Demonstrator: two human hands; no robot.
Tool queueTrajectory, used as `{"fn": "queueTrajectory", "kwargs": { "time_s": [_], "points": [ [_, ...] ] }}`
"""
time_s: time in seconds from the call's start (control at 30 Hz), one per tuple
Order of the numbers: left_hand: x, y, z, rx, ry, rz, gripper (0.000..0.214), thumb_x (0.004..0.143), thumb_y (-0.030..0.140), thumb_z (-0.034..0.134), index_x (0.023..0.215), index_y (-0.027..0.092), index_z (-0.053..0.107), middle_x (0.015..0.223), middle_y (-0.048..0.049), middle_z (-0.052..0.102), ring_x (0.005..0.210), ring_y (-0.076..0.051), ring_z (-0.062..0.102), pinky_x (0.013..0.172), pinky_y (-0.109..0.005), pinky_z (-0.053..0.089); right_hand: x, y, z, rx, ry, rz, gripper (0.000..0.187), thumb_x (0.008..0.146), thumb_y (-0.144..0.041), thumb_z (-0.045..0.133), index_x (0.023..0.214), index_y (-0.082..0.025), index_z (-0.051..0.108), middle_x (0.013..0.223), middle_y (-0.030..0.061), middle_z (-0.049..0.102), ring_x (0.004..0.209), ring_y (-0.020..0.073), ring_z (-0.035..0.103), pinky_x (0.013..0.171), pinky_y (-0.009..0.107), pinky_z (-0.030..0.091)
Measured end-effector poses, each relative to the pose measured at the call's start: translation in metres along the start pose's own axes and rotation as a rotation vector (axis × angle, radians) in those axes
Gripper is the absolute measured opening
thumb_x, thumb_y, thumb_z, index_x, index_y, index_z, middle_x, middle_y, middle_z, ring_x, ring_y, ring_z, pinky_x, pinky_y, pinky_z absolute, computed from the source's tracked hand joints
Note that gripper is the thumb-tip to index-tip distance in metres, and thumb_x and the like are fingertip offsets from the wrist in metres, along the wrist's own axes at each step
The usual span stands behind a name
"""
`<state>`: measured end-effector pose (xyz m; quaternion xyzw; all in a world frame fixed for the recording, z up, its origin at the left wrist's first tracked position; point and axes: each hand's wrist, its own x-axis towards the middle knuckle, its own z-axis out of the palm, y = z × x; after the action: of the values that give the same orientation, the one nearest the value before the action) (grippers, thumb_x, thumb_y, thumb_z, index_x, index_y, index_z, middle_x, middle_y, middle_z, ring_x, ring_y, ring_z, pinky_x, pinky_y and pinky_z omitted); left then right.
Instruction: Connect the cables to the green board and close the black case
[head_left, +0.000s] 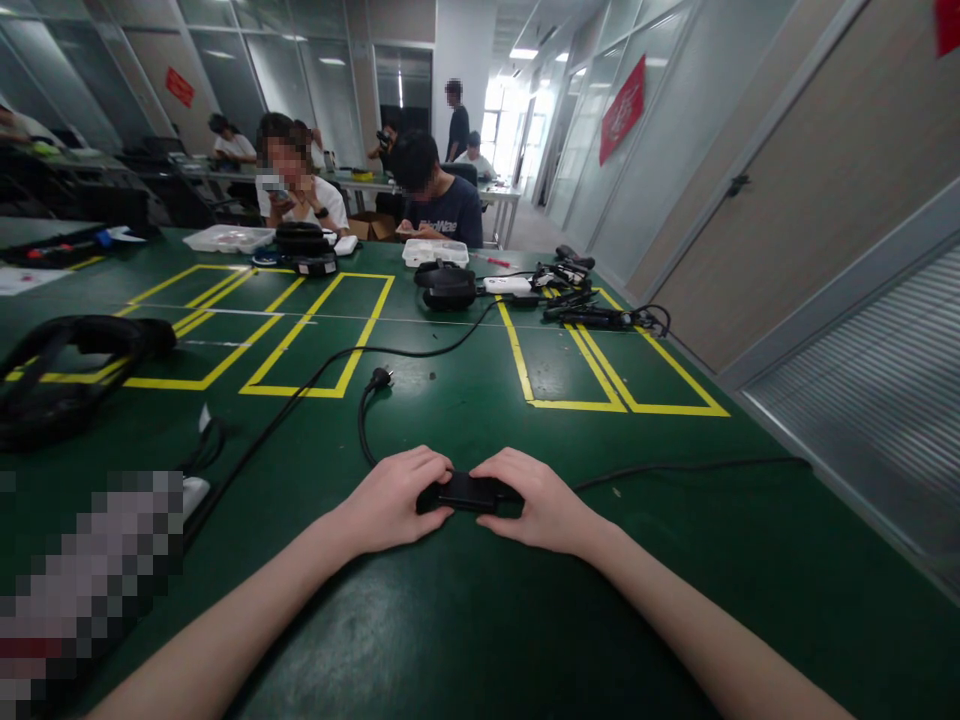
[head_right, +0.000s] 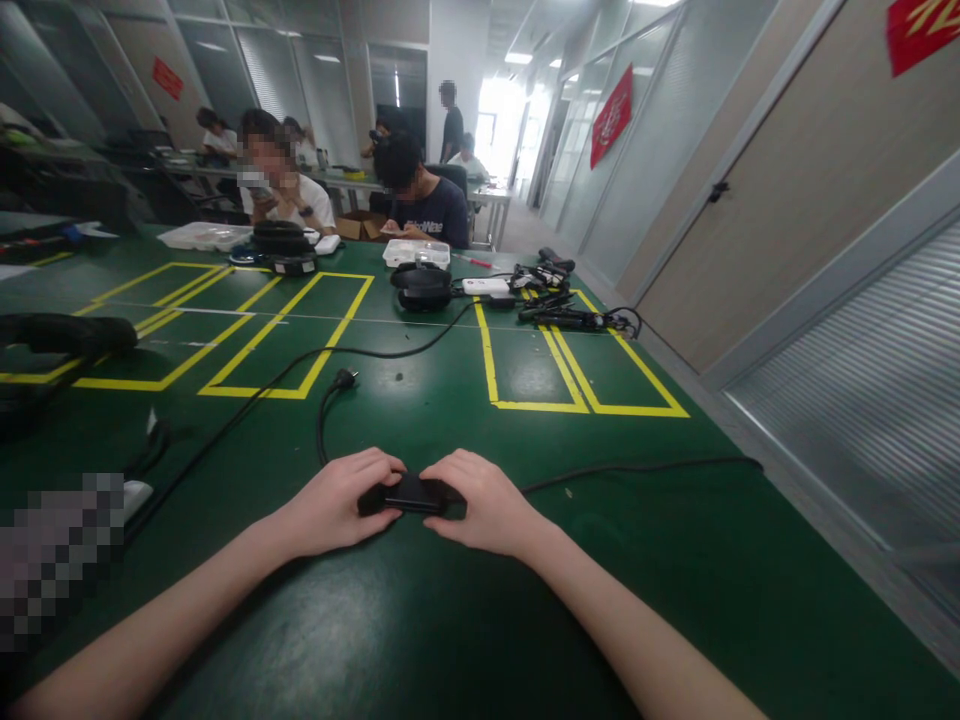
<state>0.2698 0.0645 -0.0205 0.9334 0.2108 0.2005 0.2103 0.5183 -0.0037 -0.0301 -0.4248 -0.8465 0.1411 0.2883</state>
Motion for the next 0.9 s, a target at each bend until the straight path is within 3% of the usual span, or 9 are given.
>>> {"fn": "queueTrajectory", "kwargs": {
  "time_s": [0.23, 0.43, 0.53, 0.67, 0.9],
  "points": [
    [0.003, 0.003, 0.007, 0.105, -0.014, -0.078, 0.03, 0.083, 0.02, 0.071, 0.109, 0.019, 0.057, 0.104, -0.0069, 0.07, 0.095, -0.025, 0.065, 0.082, -0.037, 0.053, 0.003, -0.005, 0.003, -0.088, 0.018, -0.02, 0.026, 0.089, -0.019, 0.065, 0.114, -0.017, 0.062, 0.1, 0.01, 0.072, 0.086, 0.0242, 0.064, 0.078, 0.038, 0.053],
    [0.006, 0.004, 0.012, 0.286, -0.052, 0.002, 0.019, 0.088, 0.019, 0.067, 0.106, 0.018, 0.059, 0.096, -0.0066, 0.07, 0.09, -0.025, 0.064, 0.08, -0.036, 0.047, 0.004, -0.003, 0.004, -0.131, -0.029, -0.024, 0.029, 0.091, -0.03, 0.069, 0.116, -0.019, 0.064, 0.099, 0.0101, 0.072, 0.087, 0.025, 0.064, 0.077, 0.038, 0.053],
    [0.006, 0.004, 0.01, 0.331, -0.05, 0.043, 0.012, 0.093, 0.024, 0.063, 0.103, 0.017, 0.06, 0.092, -0.0065, 0.07, 0.085, -0.024, 0.062, 0.076, -0.036, 0.044, 0.003, 0.0, 0.004, -0.191, -0.05, -0.048, 0.026, 0.096, -0.027, 0.065, 0.12, -0.017, 0.064, 0.103, 0.0115, 0.073, 0.089, 0.0253, 0.065, 0.078, 0.039, 0.053],
    [0.005, 0.004, 0.006, 0.33, -0.038, 0.098, 0.021, 0.103, 0.035, 0.052, 0.101, 0.017, 0.064, 0.088, -0.007, 0.071, 0.08, -0.023, 0.06, 0.075, -0.036, 0.042, 0.003, 0.0, 0.002, -0.254, -0.062, -0.077, 0.026, 0.099, -0.03, 0.062, 0.121, -0.016, 0.066, 0.1, 0.0121, 0.075, 0.086, 0.026, 0.065, 0.076, 0.04, 0.053],
    [0.005, 0.006, 0.002, 0.312, -0.013, 0.107, 0.029, 0.105, 0.04, 0.049, 0.102, 0.017, 0.068, 0.088, -0.0093, 0.072, 0.082, -0.024, 0.059, 0.078, -0.038, 0.045, 0.002, -0.002, 0.0, -0.094, 0.037, -0.116, 0.034, 0.097, -0.026, 0.066, 0.13, -0.019, 0.063, 0.111, 0.0116, 0.076, 0.095, 0.0251, 0.07, 0.084, 0.04, 0.059]
  ]
}}
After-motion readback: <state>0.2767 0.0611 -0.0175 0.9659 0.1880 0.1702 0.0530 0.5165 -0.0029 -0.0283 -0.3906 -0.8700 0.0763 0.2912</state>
